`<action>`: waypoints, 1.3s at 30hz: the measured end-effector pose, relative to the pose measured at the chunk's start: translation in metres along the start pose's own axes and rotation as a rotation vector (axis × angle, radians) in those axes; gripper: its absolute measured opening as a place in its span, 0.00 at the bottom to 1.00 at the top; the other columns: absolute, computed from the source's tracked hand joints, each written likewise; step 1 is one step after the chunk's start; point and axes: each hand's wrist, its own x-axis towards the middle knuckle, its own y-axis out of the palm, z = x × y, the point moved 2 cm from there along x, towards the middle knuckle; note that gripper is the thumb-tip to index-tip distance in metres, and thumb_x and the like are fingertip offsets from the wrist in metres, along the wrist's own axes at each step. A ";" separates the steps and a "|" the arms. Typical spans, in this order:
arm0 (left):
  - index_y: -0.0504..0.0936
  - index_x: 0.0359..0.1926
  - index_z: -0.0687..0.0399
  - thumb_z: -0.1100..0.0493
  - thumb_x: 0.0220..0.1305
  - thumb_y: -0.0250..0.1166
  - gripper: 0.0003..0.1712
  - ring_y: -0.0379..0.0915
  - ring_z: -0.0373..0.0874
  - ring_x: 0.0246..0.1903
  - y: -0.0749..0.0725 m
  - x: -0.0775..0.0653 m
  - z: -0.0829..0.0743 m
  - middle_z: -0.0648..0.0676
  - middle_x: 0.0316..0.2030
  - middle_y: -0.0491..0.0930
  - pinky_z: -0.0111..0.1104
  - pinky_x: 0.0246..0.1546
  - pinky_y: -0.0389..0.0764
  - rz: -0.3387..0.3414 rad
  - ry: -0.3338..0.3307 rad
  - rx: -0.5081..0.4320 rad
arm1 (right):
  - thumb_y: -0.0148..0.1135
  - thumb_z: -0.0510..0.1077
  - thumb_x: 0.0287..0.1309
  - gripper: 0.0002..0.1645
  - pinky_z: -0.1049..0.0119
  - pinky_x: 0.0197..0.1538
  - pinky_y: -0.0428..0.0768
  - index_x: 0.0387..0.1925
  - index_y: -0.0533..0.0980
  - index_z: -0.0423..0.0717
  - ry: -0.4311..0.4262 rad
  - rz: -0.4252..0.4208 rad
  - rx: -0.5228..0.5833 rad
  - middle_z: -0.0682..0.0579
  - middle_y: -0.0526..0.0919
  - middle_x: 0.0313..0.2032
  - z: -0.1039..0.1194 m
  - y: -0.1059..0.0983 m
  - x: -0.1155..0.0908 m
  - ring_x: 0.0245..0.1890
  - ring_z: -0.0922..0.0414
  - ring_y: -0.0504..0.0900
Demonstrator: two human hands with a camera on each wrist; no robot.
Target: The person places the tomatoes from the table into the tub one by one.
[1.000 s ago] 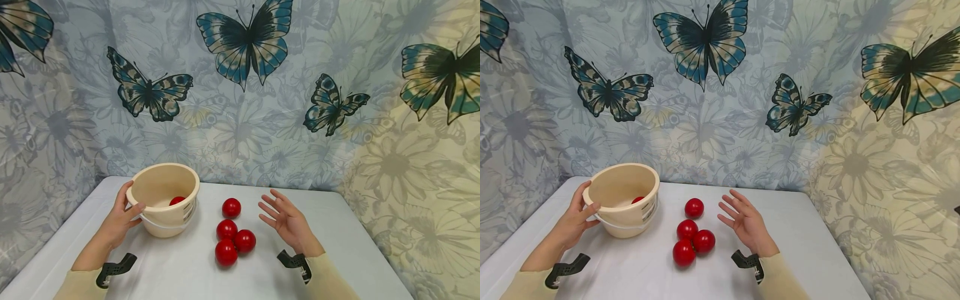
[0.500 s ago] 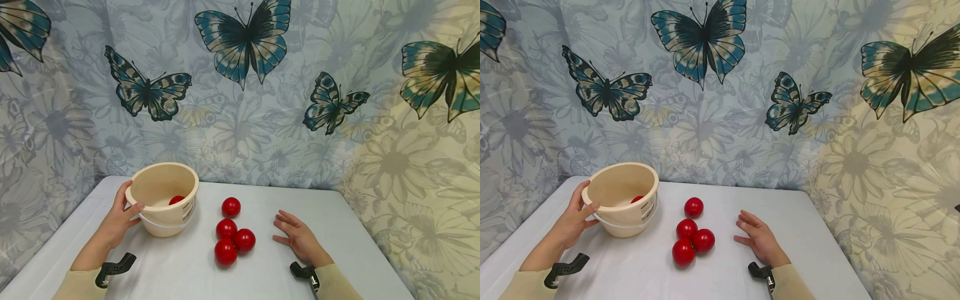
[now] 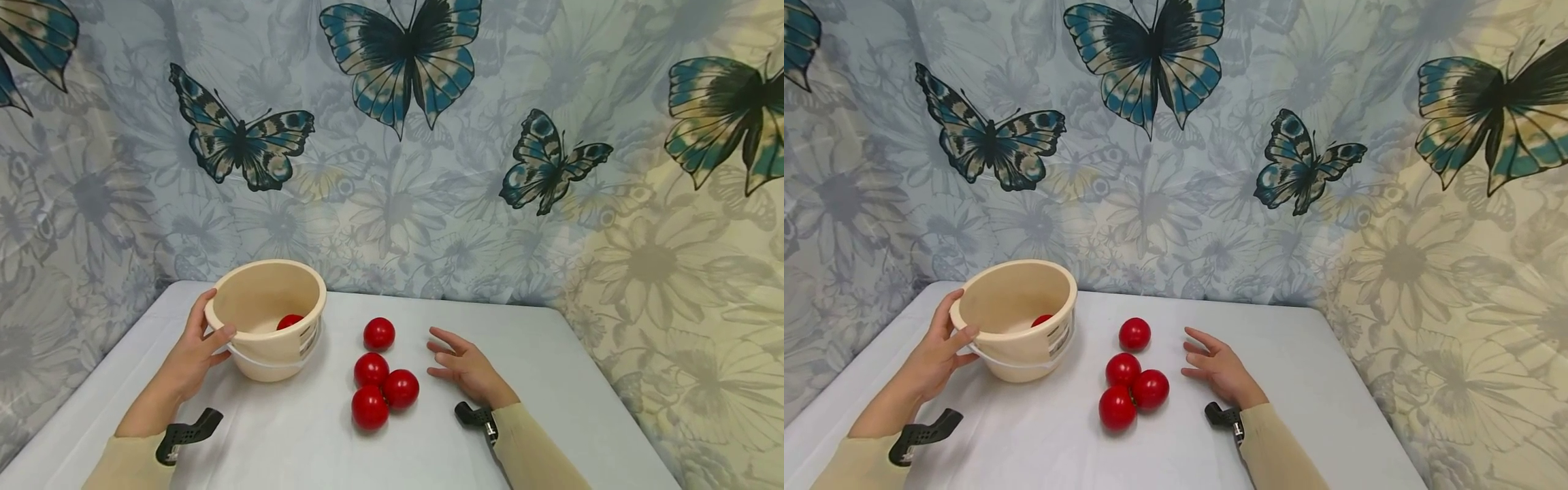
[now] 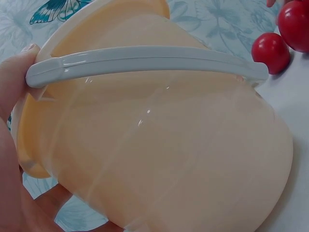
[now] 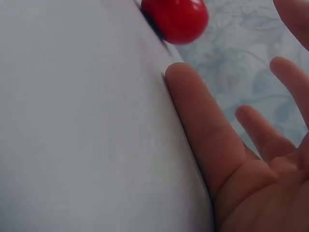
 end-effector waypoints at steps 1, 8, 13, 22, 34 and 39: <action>0.32 0.78 0.34 0.56 0.75 0.57 0.48 0.39 0.72 0.71 0.000 0.000 0.000 0.57 0.77 0.26 0.73 0.55 0.55 -0.001 0.001 -0.001 | 0.56 0.34 0.70 0.38 0.47 0.56 0.76 0.76 0.54 0.40 0.002 0.007 -0.025 0.39 0.52 0.75 0.000 0.002 0.006 0.73 0.41 0.54; 0.33 0.78 0.34 0.55 0.74 0.58 0.48 0.38 0.72 0.71 0.000 0.000 -0.003 0.58 0.77 0.27 0.74 0.55 0.53 -0.007 -0.004 -0.012 | 0.58 0.33 0.69 0.39 0.48 0.54 0.78 0.77 0.55 0.45 0.003 0.053 -0.082 0.41 0.53 0.75 -0.003 0.016 0.042 0.72 0.41 0.57; 0.33 0.78 0.35 0.54 0.74 0.58 0.48 0.40 0.72 0.71 -0.001 0.000 -0.004 0.58 0.77 0.28 0.73 0.56 0.55 -0.019 -0.004 -0.007 | 0.59 0.33 0.68 0.40 0.49 0.53 0.79 0.76 0.57 0.47 0.000 0.097 -0.135 0.51 0.54 0.76 -0.004 0.027 0.064 0.72 0.45 0.58; 0.33 0.78 0.38 0.56 0.75 0.57 0.47 0.39 0.71 0.71 -0.002 0.000 -0.003 0.59 0.77 0.29 0.73 0.56 0.55 -0.015 0.006 -0.006 | 0.70 0.38 0.60 0.43 0.51 0.52 0.80 0.74 0.63 0.44 0.007 0.152 -0.220 0.53 0.51 0.76 -0.007 0.045 0.096 0.70 0.40 0.60; 0.32 0.78 0.38 0.56 0.74 0.58 0.48 0.38 0.71 0.72 -0.002 0.001 -0.001 0.59 0.77 0.29 0.73 0.56 0.54 -0.006 0.008 -0.014 | 0.72 0.41 0.58 0.35 0.55 0.54 0.79 0.67 0.72 0.52 0.004 0.142 -0.363 0.47 0.77 0.59 -0.007 0.047 0.102 0.58 0.45 0.75; 0.33 0.78 0.39 0.55 0.74 0.58 0.48 0.38 0.71 0.72 -0.002 0.000 -0.002 0.59 0.77 0.30 0.73 0.56 0.55 -0.013 0.008 -0.013 | 0.73 0.39 0.56 0.33 0.55 0.53 0.80 0.64 0.74 0.50 0.003 0.103 -0.300 0.46 0.77 0.58 -0.007 0.047 0.100 0.58 0.45 0.76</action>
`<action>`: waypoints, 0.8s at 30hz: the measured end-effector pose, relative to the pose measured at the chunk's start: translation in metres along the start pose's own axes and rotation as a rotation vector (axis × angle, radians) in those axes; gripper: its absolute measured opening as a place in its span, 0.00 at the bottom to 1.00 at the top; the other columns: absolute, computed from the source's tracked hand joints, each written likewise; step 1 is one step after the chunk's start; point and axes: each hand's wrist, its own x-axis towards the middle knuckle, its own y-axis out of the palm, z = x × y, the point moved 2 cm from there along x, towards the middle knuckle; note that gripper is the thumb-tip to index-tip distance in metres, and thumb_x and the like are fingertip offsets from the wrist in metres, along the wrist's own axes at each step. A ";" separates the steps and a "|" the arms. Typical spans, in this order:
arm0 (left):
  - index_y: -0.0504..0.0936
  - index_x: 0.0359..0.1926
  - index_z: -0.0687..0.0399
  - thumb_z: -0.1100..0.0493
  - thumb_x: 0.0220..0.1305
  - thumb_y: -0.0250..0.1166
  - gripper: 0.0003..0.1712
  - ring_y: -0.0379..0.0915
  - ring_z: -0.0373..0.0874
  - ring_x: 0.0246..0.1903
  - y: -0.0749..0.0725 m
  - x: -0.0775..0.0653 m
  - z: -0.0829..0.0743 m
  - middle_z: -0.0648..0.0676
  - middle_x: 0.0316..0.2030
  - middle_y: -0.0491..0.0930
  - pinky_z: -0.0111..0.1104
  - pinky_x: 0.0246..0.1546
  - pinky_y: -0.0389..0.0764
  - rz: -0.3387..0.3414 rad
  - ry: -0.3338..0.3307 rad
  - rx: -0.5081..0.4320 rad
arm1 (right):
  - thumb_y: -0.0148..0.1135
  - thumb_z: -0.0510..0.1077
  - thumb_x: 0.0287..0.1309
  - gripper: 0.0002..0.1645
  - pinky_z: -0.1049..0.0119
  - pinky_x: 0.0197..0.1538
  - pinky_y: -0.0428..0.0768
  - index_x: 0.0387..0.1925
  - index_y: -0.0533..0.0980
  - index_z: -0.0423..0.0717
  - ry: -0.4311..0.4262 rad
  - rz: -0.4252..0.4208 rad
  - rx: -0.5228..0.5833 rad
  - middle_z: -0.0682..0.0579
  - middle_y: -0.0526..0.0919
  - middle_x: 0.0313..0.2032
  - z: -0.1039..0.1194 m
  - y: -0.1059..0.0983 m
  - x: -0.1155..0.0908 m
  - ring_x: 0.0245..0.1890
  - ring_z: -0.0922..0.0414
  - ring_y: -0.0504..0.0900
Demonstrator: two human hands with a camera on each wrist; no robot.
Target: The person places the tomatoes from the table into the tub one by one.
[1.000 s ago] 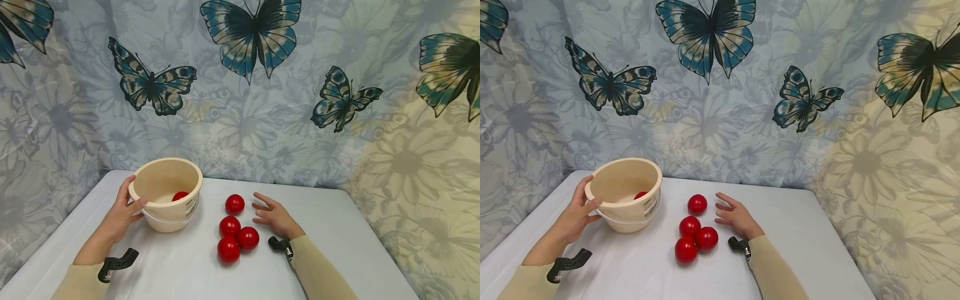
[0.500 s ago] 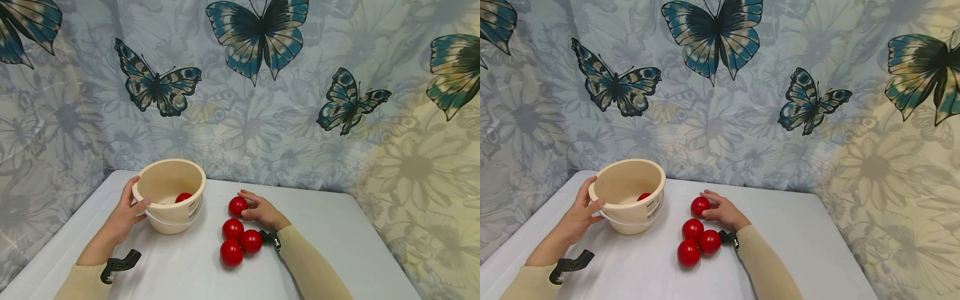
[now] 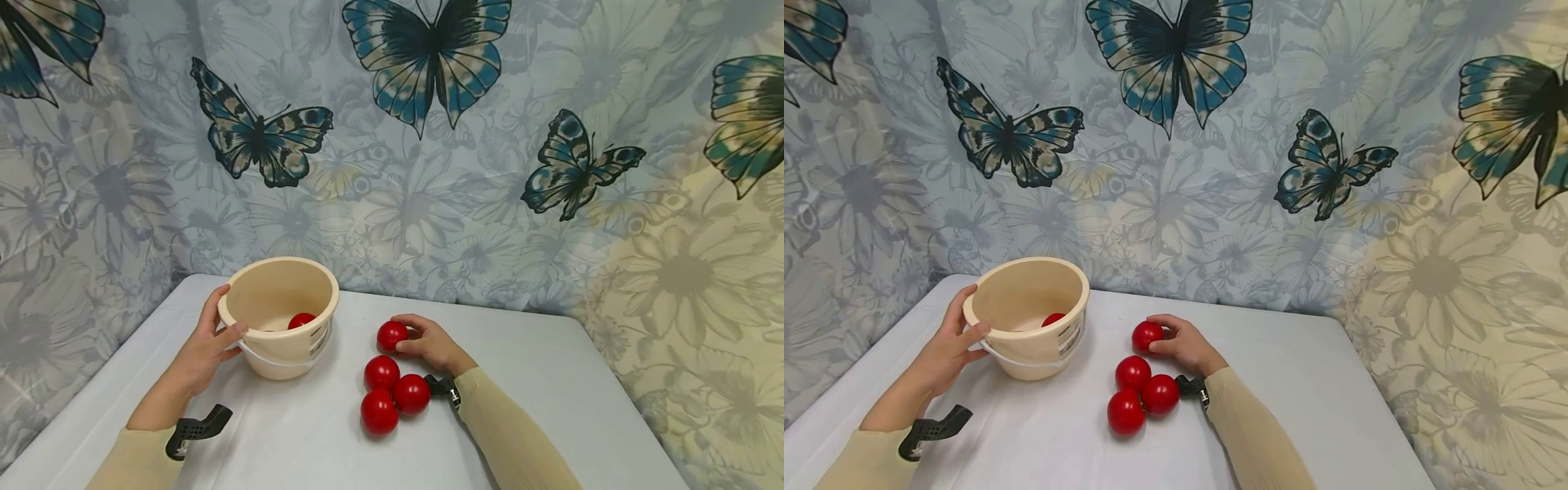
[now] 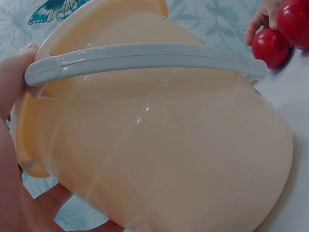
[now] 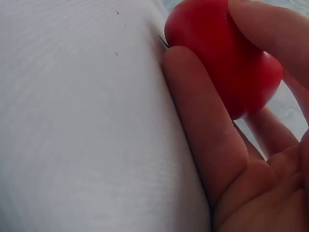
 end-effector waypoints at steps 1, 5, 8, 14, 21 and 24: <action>0.33 0.78 0.39 0.55 0.74 0.58 0.48 0.38 0.71 0.72 0.000 0.000 0.000 0.59 0.77 0.30 0.73 0.56 0.55 -0.001 0.001 0.000 | 0.73 0.38 0.56 0.34 0.54 0.52 0.80 0.64 0.74 0.49 0.005 -0.009 0.026 0.45 0.76 0.59 0.000 0.000 -0.001 0.58 0.44 0.76; 0.34 0.78 0.40 0.56 0.74 0.58 0.48 0.38 0.71 0.72 0.001 0.000 -0.001 0.59 0.77 0.30 0.73 0.56 0.54 0.003 0.005 -0.004 | 0.70 0.34 0.58 0.37 0.48 0.49 0.81 0.68 0.68 0.40 0.001 -0.047 0.207 0.39 0.71 0.62 -0.003 -0.005 -0.003 0.56 0.42 0.77; 0.33 0.78 0.40 0.56 0.74 0.58 0.48 0.37 0.72 0.71 0.001 0.000 -0.001 0.59 0.77 0.29 0.74 0.56 0.53 0.004 0.000 -0.001 | 0.66 0.31 0.62 0.40 0.47 0.48 0.81 0.71 0.60 0.34 -0.013 -0.079 0.363 0.36 0.65 0.64 -0.006 -0.013 -0.007 0.54 0.41 0.77; 0.33 0.78 0.39 0.55 0.74 0.58 0.48 0.38 0.72 0.71 0.002 -0.001 -0.001 0.58 0.77 0.28 0.74 0.56 0.54 0.007 -0.007 -0.002 | 0.59 0.29 0.66 0.38 0.51 0.49 0.82 0.74 0.56 0.35 0.004 -0.198 0.505 0.37 0.64 0.61 -0.010 -0.043 -0.030 0.53 0.45 0.78; 0.33 0.78 0.39 0.56 0.74 0.58 0.49 0.39 0.71 0.71 0.002 0.000 -0.003 0.58 0.77 0.28 0.73 0.56 0.54 0.002 -0.007 -0.014 | 0.55 0.32 0.71 0.36 0.54 0.52 0.80 0.75 0.57 0.44 0.092 -0.317 0.669 0.42 0.61 0.65 -0.009 -0.072 -0.061 0.54 0.46 0.79; 0.32 0.78 0.38 0.55 0.74 0.58 0.49 0.39 0.72 0.71 0.002 -0.001 -0.003 0.58 0.77 0.28 0.73 0.56 0.54 0.002 -0.013 -0.008 | 0.55 0.35 0.72 0.34 0.58 0.54 0.79 0.74 0.57 0.50 0.147 -0.343 0.792 0.44 0.61 0.65 -0.003 -0.076 -0.072 0.53 0.46 0.80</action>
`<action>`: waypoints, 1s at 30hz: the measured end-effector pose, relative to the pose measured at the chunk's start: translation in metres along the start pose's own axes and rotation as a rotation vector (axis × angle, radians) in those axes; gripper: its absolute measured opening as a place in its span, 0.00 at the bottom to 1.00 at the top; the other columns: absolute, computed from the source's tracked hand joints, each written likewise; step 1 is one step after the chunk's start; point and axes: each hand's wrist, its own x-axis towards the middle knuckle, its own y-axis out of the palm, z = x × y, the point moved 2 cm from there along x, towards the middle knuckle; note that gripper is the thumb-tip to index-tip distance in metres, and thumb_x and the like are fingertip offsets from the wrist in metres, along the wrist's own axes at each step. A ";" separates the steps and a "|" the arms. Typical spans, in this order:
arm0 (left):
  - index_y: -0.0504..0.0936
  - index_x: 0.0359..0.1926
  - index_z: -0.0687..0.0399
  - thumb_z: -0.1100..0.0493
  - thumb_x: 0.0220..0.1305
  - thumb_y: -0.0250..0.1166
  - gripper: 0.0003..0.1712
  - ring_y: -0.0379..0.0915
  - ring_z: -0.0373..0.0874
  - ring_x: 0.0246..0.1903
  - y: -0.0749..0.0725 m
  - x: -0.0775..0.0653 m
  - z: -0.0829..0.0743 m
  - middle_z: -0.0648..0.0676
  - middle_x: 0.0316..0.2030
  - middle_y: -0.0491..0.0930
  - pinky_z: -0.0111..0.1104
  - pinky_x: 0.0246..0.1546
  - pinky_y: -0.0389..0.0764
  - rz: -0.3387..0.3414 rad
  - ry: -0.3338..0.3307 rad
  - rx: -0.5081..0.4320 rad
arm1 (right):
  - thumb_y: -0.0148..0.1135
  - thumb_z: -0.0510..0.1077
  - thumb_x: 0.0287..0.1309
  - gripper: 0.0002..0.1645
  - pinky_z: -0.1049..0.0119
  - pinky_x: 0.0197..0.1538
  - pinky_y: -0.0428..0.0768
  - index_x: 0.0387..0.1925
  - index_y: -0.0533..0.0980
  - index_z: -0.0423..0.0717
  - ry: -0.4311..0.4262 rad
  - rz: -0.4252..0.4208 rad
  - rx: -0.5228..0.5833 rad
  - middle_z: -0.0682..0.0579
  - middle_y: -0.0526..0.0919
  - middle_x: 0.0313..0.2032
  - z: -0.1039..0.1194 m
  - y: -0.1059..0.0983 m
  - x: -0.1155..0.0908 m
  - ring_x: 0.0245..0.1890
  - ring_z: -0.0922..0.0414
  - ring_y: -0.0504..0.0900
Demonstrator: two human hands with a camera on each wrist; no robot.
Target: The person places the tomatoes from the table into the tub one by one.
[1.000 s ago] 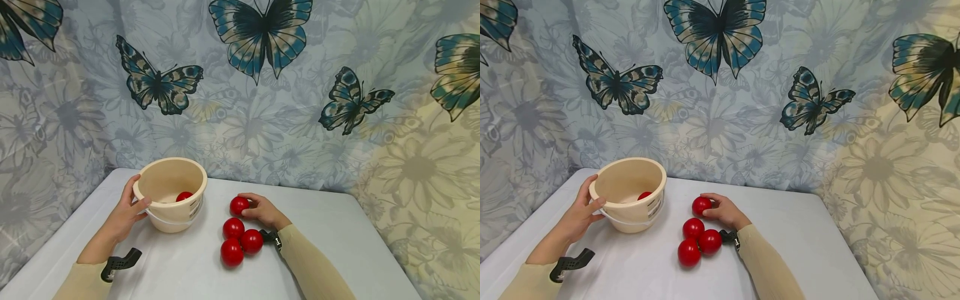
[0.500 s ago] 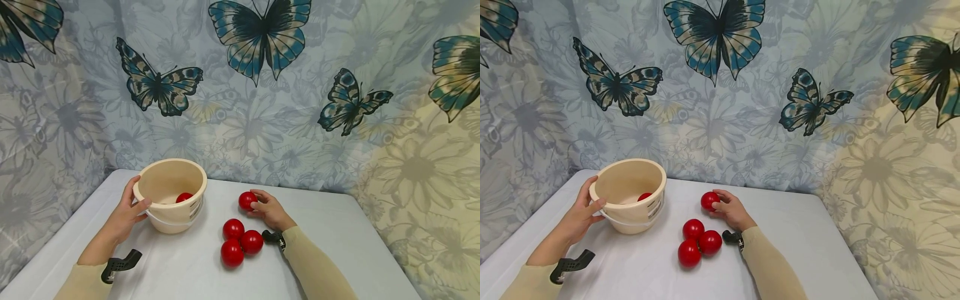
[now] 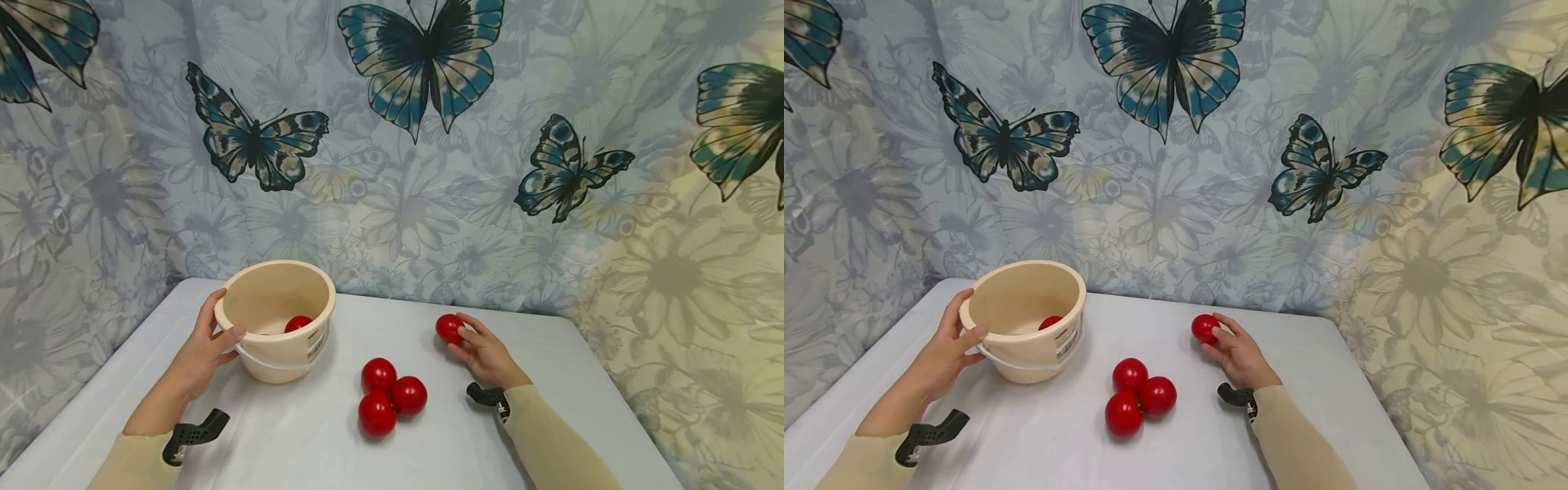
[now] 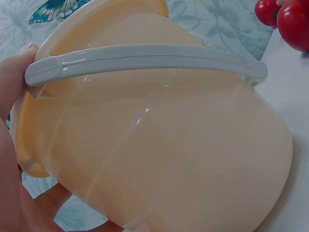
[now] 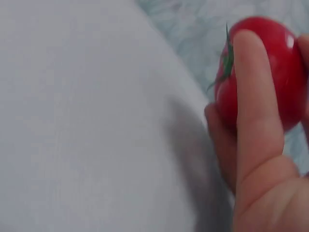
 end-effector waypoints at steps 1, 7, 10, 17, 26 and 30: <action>0.32 0.78 0.38 0.55 0.74 0.58 0.49 0.40 0.73 0.71 0.000 0.000 0.000 0.58 0.77 0.28 0.73 0.56 0.54 0.000 0.000 0.001 | 0.54 0.36 0.73 0.33 0.60 0.54 0.79 0.74 0.57 0.52 0.014 -0.002 0.039 0.45 0.61 0.65 0.002 0.000 -0.004 0.53 0.46 0.80; 0.32 0.79 0.38 0.55 0.74 0.58 0.49 0.40 0.74 0.70 0.000 -0.002 0.000 0.59 0.77 0.28 0.74 0.56 0.54 0.002 0.005 0.003 | 0.50 0.38 0.75 0.32 0.64 0.55 0.77 0.74 0.53 0.55 0.010 0.082 0.187 0.44 0.69 0.63 0.017 0.011 -0.022 0.57 0.39 0.77; 0.32 0.79 0.37 0.56 0.74 0.57 0.48 0.41 0.73 0.70 0.000 -0.002 0.000 0.59 0.77 0.28 0.74 0.56 0.54 0.003 0.006 0.002 | 0.51 0.37 0.75 0.30 0.63 0.55 0.77 0.72 0.57 0.54 -0.002 0.112 0.197 0.42 0.73 0.61 0.022 0.020 -0.029 0.57 0.38 0.77; 0.32 0.79 0.37 0.57 0.74 0.57 0.48 0.40 0.73 0.70 -0.001 0.000 0.003 0.58 0.77 0.27 0.74 0.56 0.54 0.008 0.003 -0.002 | 0.49 0.37 0.76 0.27 0.64 0.56 0.76 0.70 0.58 0.52 -0.008 0.134 0.182 0.41 0.66 0.65 0.029 0.052 -0.045 0.58 0.37 0.75; 0.32 0.79 0.37 0.56 0.74 0.58 0.49 0.39 0.73 0.71 -0.003 0.001 0.006 0.57 0.78 0.28 0.74 0.55 0.55 0.004 0.004 -0.006 | 0.50 0.40 0.75 0.28 0.63 0.55 0.76 0.72 0.59 0.54 -0.013 0.158 0.147 0.42 0.62 0.68 0.034 0.095 -0.060 0.60 0.38 0.74; 0.32 0.79 0.37 0.55 0.74 0.59 0.49 0.40 0.73 0.70 -0.003 0.000 0.006 0.57 0.78 0.27 0.73 0.56 0.55 0.006 0.002 -0.008 | 0.51 0.39 0.75 0.30 0.64 0.54 0.78 0.73 0.57 0.53 -0.022 0.172 0.131 0.42 0.63 0.67 0.037 0.117 -0.068 0.60 0.40 0.74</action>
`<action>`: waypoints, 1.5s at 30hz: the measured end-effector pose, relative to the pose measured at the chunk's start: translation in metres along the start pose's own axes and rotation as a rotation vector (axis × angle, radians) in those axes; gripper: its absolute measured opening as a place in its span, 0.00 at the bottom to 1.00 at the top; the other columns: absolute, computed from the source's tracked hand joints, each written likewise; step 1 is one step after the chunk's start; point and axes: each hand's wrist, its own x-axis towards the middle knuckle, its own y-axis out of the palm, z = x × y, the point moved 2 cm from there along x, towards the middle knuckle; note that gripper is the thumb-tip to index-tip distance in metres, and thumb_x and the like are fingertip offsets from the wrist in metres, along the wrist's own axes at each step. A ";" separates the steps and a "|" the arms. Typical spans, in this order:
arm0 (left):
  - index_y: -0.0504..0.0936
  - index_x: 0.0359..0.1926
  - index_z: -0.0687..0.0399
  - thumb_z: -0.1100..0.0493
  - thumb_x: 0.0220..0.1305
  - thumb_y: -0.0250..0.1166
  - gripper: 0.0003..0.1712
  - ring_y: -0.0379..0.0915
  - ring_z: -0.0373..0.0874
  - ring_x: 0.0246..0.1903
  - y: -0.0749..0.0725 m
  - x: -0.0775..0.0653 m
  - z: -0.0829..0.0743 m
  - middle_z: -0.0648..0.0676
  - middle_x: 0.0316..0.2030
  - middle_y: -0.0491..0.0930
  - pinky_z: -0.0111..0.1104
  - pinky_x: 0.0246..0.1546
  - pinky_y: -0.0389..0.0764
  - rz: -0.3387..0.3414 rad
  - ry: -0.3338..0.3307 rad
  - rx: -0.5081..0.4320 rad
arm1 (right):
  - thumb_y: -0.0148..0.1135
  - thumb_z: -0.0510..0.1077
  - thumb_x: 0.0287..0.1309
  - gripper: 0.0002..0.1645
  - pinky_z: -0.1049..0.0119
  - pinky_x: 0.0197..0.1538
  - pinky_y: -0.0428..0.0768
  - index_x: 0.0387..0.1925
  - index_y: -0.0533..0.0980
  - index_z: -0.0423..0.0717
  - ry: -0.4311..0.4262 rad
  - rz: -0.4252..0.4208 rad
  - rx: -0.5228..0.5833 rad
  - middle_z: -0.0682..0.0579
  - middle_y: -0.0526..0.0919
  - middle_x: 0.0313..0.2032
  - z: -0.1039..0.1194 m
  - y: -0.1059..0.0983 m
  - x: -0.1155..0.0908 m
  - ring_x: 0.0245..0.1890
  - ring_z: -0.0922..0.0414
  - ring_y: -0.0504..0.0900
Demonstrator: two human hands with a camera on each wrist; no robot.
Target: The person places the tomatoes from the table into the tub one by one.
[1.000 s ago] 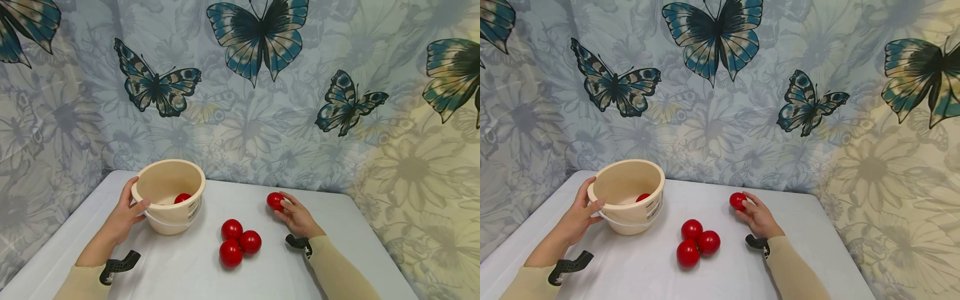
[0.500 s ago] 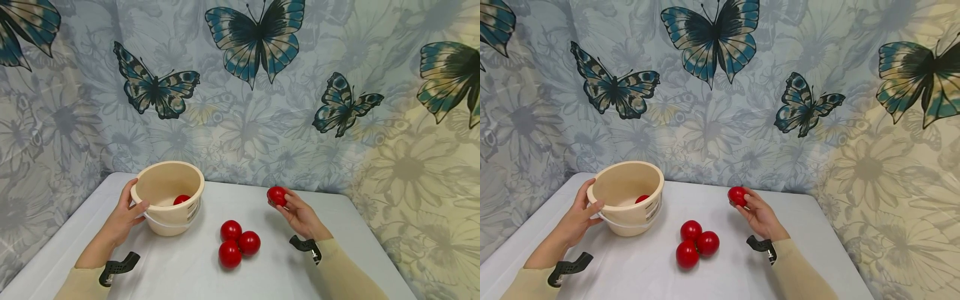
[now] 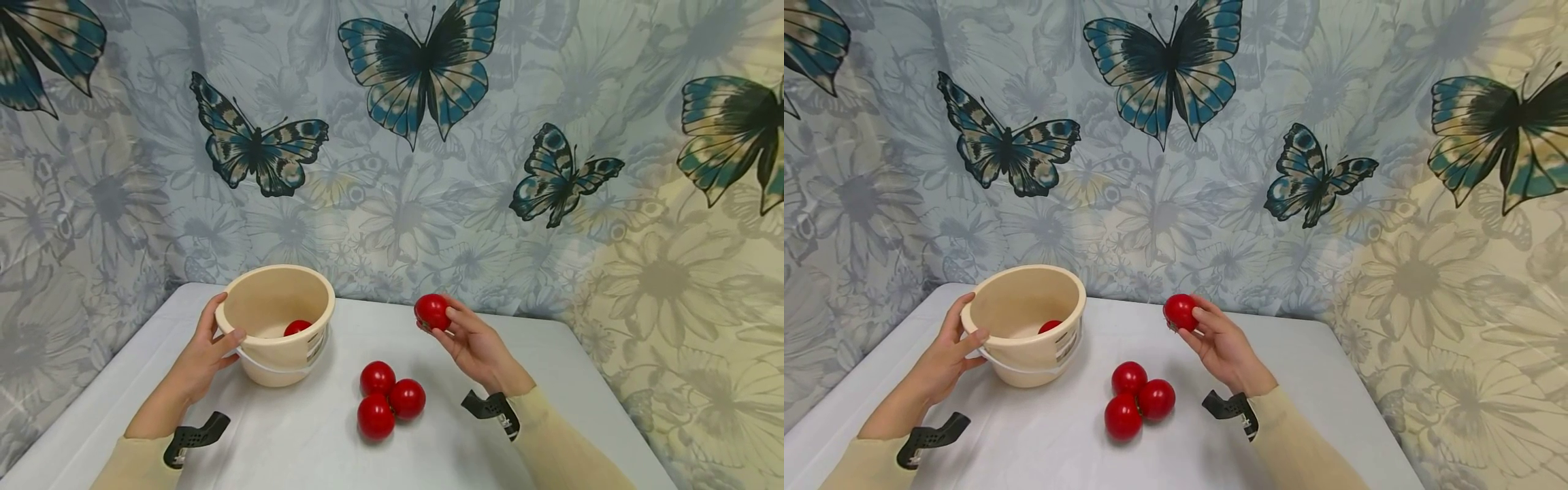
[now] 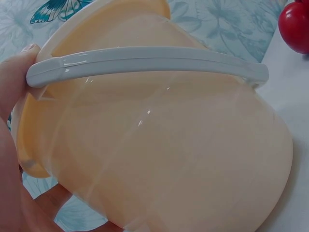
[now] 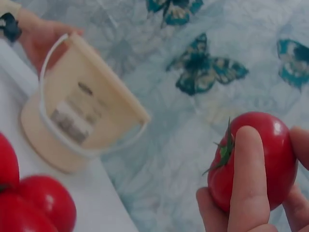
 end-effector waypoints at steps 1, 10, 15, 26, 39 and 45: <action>0.32 0.79 0.37 0.55 0.74 0.59 0.49 0.40 0.74 0.70 0.000 0.000 0.000 0.57 0.78 0.27 0.73 0.56 0.54 0.001 -0.001 0.000 | 0.52 0.39 0.75 0.30 0.64 0.54 0.78 0.73 0.57 0.52 0.000 0.004 -0.004 0.42 0.63 0.67 0.000 0.006 -0.001 0.60 0.41 0.74; 0.32 0.79 0.38 0.55 0.73 0.59 0.49 0.39 0.73 0.71 0.002 -0.001 -0.002 0.57 0.77 0.27 0.73 0.56 0.54 -0.001 -0.006 -0.005 | 0.55 0.39 0.72 0.35 0.60 0.51 0.80 0.75 0.56 0.49 -0.022 0.045 -0.078 0.42 0.62 0.68 0.000 0.057 -0.007 0.57 0.44 0.75; 0.32 0.79 0.37 0.54 0.73 0.59 0.50 0.39 0.73 0.71 0.002 -0.002 -0.003 0.57 0.77 0.27 0.73 0.56 0.54 -0.005 -0.010 0.003 | 0.57 0.37 0.71 0.34 0.59 0.52 0.80 0.73 0.59 0.48 -0.037 0.061 -0.104 0.42 0.63 0.68 0.000 0.083 -0.004 0.57 0.45 0.75; 0.31 0.79 0.37 0.55 0.74 0.58 0.50 0.39 0.74 0.71 0.002 -0.003 -0.004 0.58 0.77 0.26 0.73 0.56 0.55 0.001 -0.005 0.008 | 0.64 0.36 0.65 0.34 0.52 0.52 0.80 0.70 0.65 0.46 -0.081 0.064 -0.187 0.42 0.69 0.65 -0.011 0.126 0.015 0.54 0.45 0.77; 0.31 0.78 0.37 0.56 0.75 0.57 0.49 0.39 0.74 0.70 0.003 -0.003 -0.003 0.59 0.77 0.26 0.73 0.56 0.55 0.002 0.008 0.009 | 0.67 0.39 0.64 0.31 0.50 0.49 0.81 0.67 0.69 0.46 -0.114 0.061 -0.347 0.41 0.75 0.59 -0.032 0.155 0.040 0.54 0.43 0.79; 0.31 0.78 0.36 0.57 0.75 0.56 0.48 0.39 0.74 0.70 0.002 -0.002 -0.002 0.58 0.77 0.26 0.73 0.56 0.55 0.009 0.011 0.009 | 0.66 0.37 0.64 0.29 0.50 0.47 0.82 0.65 0.71 0.46 -0.135 0.057 -0.387 0.41 0.74 0.59 -0.040 0.162 0.049 0.55 0.41 0.79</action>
